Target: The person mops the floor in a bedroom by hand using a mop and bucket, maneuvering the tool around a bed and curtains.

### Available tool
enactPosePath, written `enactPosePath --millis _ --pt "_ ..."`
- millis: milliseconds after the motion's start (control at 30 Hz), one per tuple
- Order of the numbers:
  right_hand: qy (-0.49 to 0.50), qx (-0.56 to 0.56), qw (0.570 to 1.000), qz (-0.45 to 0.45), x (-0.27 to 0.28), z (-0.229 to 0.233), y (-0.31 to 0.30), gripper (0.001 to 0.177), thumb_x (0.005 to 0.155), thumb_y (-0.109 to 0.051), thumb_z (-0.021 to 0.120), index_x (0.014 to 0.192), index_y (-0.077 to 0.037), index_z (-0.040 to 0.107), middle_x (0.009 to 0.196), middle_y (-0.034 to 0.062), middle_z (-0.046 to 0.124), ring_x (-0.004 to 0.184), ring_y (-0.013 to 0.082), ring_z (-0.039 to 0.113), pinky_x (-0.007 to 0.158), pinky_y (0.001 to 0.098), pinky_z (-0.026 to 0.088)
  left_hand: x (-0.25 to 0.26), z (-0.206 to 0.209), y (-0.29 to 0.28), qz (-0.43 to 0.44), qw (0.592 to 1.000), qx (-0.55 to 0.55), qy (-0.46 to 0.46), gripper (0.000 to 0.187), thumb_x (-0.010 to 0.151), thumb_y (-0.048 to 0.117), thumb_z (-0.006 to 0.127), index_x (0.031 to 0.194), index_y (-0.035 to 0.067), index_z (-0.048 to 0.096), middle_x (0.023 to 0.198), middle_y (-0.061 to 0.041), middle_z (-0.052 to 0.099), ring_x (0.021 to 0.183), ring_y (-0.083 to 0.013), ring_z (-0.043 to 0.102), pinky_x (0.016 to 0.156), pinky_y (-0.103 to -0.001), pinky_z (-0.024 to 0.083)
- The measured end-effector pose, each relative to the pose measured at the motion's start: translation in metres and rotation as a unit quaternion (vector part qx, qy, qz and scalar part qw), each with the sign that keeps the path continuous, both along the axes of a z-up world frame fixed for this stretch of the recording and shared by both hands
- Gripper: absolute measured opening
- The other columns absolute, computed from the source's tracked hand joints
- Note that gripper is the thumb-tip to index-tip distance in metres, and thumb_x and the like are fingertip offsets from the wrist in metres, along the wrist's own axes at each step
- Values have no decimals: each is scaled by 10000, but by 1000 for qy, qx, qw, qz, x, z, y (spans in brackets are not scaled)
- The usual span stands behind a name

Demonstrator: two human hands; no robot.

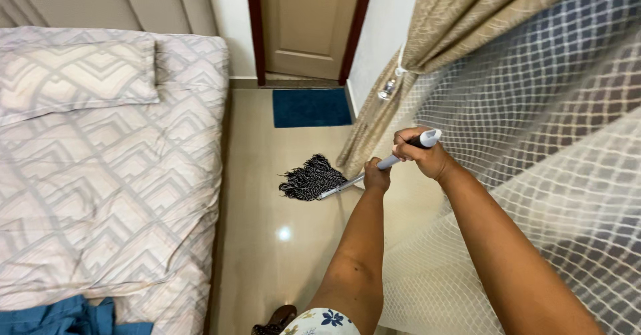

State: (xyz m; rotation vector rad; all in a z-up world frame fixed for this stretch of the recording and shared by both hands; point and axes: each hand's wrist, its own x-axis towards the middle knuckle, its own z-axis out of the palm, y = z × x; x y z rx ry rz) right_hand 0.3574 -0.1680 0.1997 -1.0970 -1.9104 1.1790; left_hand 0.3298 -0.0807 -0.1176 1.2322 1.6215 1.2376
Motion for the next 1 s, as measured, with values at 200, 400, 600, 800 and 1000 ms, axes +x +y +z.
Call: enactPosePath --millis 200,400,600,800,1000 --pt "15 -6 998 -54 69 -16 -21 270 846 -114 611 623 -61 470 617 20 481 625 131 459 614 316 387 59 4 -25 -97 995 18 19 286 865 324 803 966 105 650 1049 -173 624 941 -390 655 832 -485 542" --pt "101 -10 977 -187 134 -47 -34 221 866 -72 579 672 -91 475 698 25 493 705 161 506 745 331 458 70 28 -20 -306 945 -15 117 371 873 444 781 1042 118 726 1113 -170 730 1048 -360 685 914 -454 540" --pt "242 19 946 -213 132 -66 -43 222 872 -34 593 680 -98 503 656 30 474 684 207 517 875 451 536 42 72 -34 -395 891 -81 210 450 892 542 680 1155 183 744 1197 -83 747 1116 -305 692 934 -451 546" --pt "246 -8 935 -256 80 -27 -34 286 917 -97 667 683 -119 504 658 9 460 726 188 544 891 415 509 -19 121 -40 -371 905 -75 195 399 902 526 681 1145 217 752 1194 -88 741 1118 -305 686 942 -456 544" --pt "193 37 965 -176 -33 28 0 465 1035 -225 710 638 -116 494 618 -6 468 592 135 459 750 349 515 -67 144 -76 -6 994 97 -40 346 806 263 828 931 36 599 940 -208 697 862 -350 648 781 -486 532"
